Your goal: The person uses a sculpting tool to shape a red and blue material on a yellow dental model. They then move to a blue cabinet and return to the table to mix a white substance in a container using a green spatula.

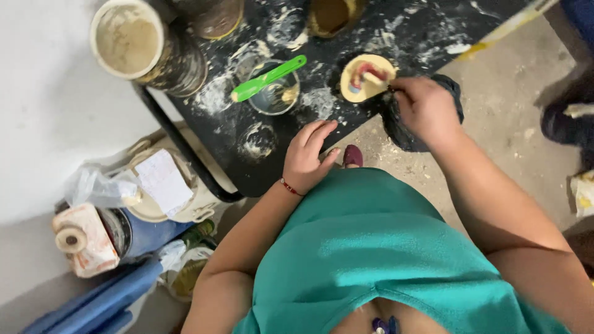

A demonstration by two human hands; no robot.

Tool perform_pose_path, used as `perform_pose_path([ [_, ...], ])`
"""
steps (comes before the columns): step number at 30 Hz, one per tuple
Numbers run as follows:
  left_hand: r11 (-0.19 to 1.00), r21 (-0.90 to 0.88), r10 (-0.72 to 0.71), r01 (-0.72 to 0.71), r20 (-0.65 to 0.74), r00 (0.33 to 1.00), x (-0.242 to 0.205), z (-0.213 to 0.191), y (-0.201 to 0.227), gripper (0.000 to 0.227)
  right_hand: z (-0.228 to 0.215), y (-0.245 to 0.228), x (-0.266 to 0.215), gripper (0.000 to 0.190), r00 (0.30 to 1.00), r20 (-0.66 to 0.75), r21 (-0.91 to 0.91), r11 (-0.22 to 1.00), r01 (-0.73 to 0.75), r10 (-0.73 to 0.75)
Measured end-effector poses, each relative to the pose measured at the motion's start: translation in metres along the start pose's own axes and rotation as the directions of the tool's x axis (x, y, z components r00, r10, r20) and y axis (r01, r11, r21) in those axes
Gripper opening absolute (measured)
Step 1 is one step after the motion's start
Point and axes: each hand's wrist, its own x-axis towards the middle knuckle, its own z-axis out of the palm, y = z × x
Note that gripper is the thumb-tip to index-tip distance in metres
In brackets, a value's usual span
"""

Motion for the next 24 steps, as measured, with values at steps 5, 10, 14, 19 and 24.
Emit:
perform_pose_path([
  [5,0.931,0.362,0.073,-0.035,-0.092,0.993,0.010,-0.045,-0.034,0.048,-0.033,-0.083,0.070,0.027,0.945,0.032,0.046,0.945,0.325,-0.327],
  [10,0.720,0.659,-0.261,0.218,-0.033,0.965,0.054,-0.114,-0.020,0.112,-0.006,-0.143,0.143,0.008,0.761,0.207,-0.295,0.703,0.647,-0.614],
  [14,0.652,0.756,-0.281,0.056,0.172,0.944,0.064,-0.118,-0.046,0.140,0.028,-0.173,0.175,0.013,0.633,0.522,-0.401,0.491,0.773,-0.572],
  [19,0.693,0.718,-0.258,0.064,0.164,0.952,0.063,-0.118,-0.059,0.138,0.036,-0.178,0.180,0.016,0.548,0.660,-0.336,0.450,0.827,-0.514],
  [24,0.641,0.766,-0.134,0.038,0.063,0.989,0.053,-0.109,-0.069,0.141,0.025,-0.179,0.171,0.021,0.544,0.754,-0.280,0.569,0.773,-0.368],
])
